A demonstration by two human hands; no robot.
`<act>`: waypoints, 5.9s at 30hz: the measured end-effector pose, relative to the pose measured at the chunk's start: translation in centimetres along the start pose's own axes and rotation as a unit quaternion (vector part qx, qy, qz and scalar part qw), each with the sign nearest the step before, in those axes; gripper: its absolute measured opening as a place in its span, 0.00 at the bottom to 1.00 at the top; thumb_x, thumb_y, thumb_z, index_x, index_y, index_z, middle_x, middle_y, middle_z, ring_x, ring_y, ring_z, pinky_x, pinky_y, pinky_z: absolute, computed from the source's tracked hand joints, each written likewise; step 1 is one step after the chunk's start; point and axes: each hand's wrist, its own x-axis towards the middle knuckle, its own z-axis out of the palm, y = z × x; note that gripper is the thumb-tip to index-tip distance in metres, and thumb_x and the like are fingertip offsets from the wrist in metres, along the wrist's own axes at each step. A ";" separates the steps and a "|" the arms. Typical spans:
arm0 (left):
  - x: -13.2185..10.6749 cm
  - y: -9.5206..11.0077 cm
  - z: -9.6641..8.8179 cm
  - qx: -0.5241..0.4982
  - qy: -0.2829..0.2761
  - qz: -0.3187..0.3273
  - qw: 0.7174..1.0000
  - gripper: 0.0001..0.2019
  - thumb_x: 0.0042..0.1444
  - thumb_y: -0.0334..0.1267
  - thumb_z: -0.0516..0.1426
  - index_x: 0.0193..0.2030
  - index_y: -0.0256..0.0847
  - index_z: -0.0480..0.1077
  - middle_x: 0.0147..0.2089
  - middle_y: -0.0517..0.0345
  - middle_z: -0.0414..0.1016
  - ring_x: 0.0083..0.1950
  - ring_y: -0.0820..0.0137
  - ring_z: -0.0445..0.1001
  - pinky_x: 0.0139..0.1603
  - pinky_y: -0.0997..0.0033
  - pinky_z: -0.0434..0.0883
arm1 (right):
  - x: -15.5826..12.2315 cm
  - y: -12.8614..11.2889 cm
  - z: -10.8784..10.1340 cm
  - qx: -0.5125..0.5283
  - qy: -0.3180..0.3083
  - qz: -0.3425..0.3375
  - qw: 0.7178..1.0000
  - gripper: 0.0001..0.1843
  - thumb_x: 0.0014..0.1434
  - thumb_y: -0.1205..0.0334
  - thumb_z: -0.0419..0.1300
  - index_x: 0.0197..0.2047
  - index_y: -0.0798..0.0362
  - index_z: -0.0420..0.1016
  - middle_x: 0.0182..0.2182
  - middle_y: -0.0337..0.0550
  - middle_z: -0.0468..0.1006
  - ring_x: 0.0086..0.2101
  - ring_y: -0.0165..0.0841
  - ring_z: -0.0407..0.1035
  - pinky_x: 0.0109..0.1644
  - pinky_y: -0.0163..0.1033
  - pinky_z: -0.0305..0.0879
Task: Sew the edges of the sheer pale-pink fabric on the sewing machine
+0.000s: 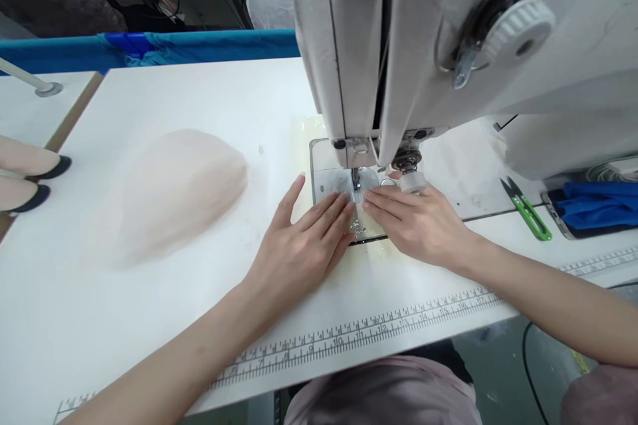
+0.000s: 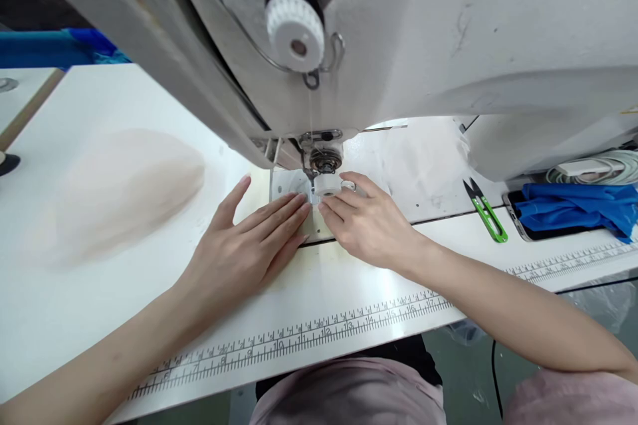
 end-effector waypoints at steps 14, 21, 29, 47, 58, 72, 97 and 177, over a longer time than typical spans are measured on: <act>0.8 -1.4 1.2 -0.036 -0.024 -0.054 0.998 0.20 0.66 0.40 0.51 0.62 0.35 0.64 0.59 0.43 0.71 0.61 0.55 0.70 0.69 0.33 0.50 | 0.7 0.6 0.4 -0.044 -0.033 0.023 0.998 0.19 0.65 0.76 0.45 0.48 0.61 0.76 0.41 0.46 0.82 0.42 0.34 0.72 0.66 0.49 0.53; 0.9 -1.6 1.4 -0.036 -0.028 -0.074 0.996 0.21 0.65 0.43 0.51 0.62 0.39 0.64 0.59 0.47 0.71 0.62 0.53 0.69 0.69 0.34 0.51 | 0.3 0.9 0.3 -0.052 -0.028 0.028 0.998 0.18 0.63 0.77 0.48 0.46 0.60 0.77 0.39 0.47 0.82 0.45 0.37 0.71 0.65 0.53 0.53; 0.7 -1.4 0.7 0.017 -0.035 -0.119 0.992 0.20 0.64 0.44 0.52 0.59 0.35 0.67 0.57 0.42 0.73 0.59 0.51 0.70 0.64 0.39 0.59 | 0.3 1.1 -0.4 -0.032 -0.014 0.070 0.997 0.17 0.61 0.76 0.50 0.41 0.54 0.78 0.38 0.41 0.83 0.38 0.34 0.73 0.54 0.48 0.62; -0.4 -4.4 -1.0 -0.039 -0.071 -0.299 0.951 0.07 0.59 0.42 0.55 0.34 0.42 0.70 0.23 0.61 0.72 0.22 0.70 0.67 0.25 0.68 0.61 | 0.4 -0.8 -1.2 0.169 0.041 0.090 0.981 0.14 0.61 0.74 0.52 0.44 0.55 0.75 0.39 0.43 0.81 0.38 0.34 0.75 0.37 0.40 0.70; 1.3 0.3 -2.2 -0.412 -0.008 -0.326 0.851 0.06 0.58 0.40 0.58 0.38 0.42 0.70 0.23 0.66 0.70 0.24 0.75 0.68 0.26 0.75 0.65 | 1.4 -0.4 -1.8 0.609 -0.146 0.327 0.707 0.08 0.60 0.62 0.59 0.40 0.56 0.77 0.32 0.39 0.81 0.12 0.17 0.59 0.13 0.26 0.54; 1.6 0.6 -2.5 -0.482 -0.031 -0.298 0.823 0.12 0.58 0.40 0.58 0.46 0.42 0.64 0.30 0.64 0.73 0.30 0.74 0.69 0.31 0.72 0.64 | 2.0 -1.1 -2.4 0.617 -0.127 0.370 0.682 0.06 0.58 0.62 0.61 0.37 0.56 0.76 0.21 0.34 0.74 0.16 0.23 0.66 0.18 0.29 0.58; 2.1 2.7 -2.7 -0.443 -0.143 -0.358 0.810 0.13 0.52 0.32 0.58 0.44 0.42 0.61 0.27 0.68 0.64 0.20 0.81 0.56 0.19 0.78 0.55 | 2.0 -2.4 -1.5 0.508 -0.069 0.340 0.788 0.19 0.58 0.63 0.61 0.18 0.55 0.64 0.15 0.30 0.64 0.18 0.20 0.58 0.23 0.30 0.54; 0.0 1.5 -2.3 -0.168 0.114 -0.094 0.975 0.05 0.60 0.29 0.58 0.40 0.42 0.68 0.31 0.63 0.76 0.28 0.78 0.73 0.28 0.78 0.69 | 0.8 -1.6 -1.9 0.441 0.044 0.187 0.877 0.07 0.62 0.67 0.57 0.40 0.53 0.77 0.27 0.34 0.79 0.22 0.21 0.66 0.25 0.26 0.63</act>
